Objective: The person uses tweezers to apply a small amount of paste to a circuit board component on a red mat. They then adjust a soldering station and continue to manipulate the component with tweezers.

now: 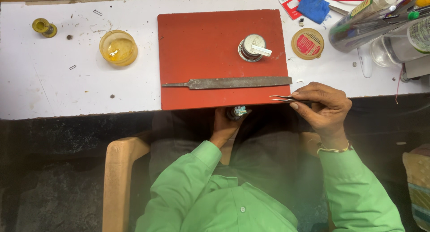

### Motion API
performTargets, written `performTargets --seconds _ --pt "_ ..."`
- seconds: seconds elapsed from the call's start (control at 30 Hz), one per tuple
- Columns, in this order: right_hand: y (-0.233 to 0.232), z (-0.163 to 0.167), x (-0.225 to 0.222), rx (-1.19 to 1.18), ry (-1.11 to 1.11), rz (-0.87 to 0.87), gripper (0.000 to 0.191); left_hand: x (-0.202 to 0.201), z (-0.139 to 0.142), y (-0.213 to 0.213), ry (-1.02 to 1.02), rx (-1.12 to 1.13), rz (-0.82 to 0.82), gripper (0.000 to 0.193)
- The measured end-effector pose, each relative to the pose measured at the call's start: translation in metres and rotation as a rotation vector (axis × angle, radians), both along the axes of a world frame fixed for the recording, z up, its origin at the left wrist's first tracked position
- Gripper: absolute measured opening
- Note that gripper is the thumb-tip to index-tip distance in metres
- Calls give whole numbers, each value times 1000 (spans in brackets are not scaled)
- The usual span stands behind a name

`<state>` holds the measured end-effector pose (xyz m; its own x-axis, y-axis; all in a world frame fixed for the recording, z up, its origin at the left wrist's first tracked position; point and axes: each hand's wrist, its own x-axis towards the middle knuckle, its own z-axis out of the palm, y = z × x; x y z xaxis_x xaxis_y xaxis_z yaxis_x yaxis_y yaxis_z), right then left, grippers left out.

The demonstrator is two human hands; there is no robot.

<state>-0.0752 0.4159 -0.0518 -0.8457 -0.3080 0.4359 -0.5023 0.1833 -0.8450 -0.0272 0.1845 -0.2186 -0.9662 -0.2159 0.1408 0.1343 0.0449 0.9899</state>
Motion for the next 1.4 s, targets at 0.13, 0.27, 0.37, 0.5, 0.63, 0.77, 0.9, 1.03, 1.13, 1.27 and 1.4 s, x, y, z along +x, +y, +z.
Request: performTargets --seconds 0.13,0.27,0.37,0.5,0.63,0.77,0.9,1.03,1.13,1.27,1.4 --pt "-1 -1 -1 -8 6 14 23 1 -7 -1 9 73 2 40" --pt "-1 -2 -2 -27 22 51 23 0 -8 0 8 112 6 40" --pt "1 -1 -2 -5 9 10 23 0 -4 2 -6 118 0 41" --pt "1 -1 -3 -2 12 18 23 0 4 3 -23 34 -2 45" --pt "1 -1 -4 -2 16 19 23 1 11 2 -54 13 -22 44" --pt "0 -1 -4 -16 6 28 23 1 13 2 -24 0 -9 45" --pt "0 -1 -4 -15 20 41 24 1 8 2 -14 24 -12 43" --pt "1 -1 -5 -12 28 40 24 0 3 3 -22 71 -12 41" --pt "1 -1 -5 7 18 21 24 1 2 3 -12 38 6 41" --pt "1 -2 -5 -5 22 36 24 1 4 2 15 43 2 41" --pt "0 -1 -6 -6 32 36 23 -1 7 4 -18 65 -10 43"
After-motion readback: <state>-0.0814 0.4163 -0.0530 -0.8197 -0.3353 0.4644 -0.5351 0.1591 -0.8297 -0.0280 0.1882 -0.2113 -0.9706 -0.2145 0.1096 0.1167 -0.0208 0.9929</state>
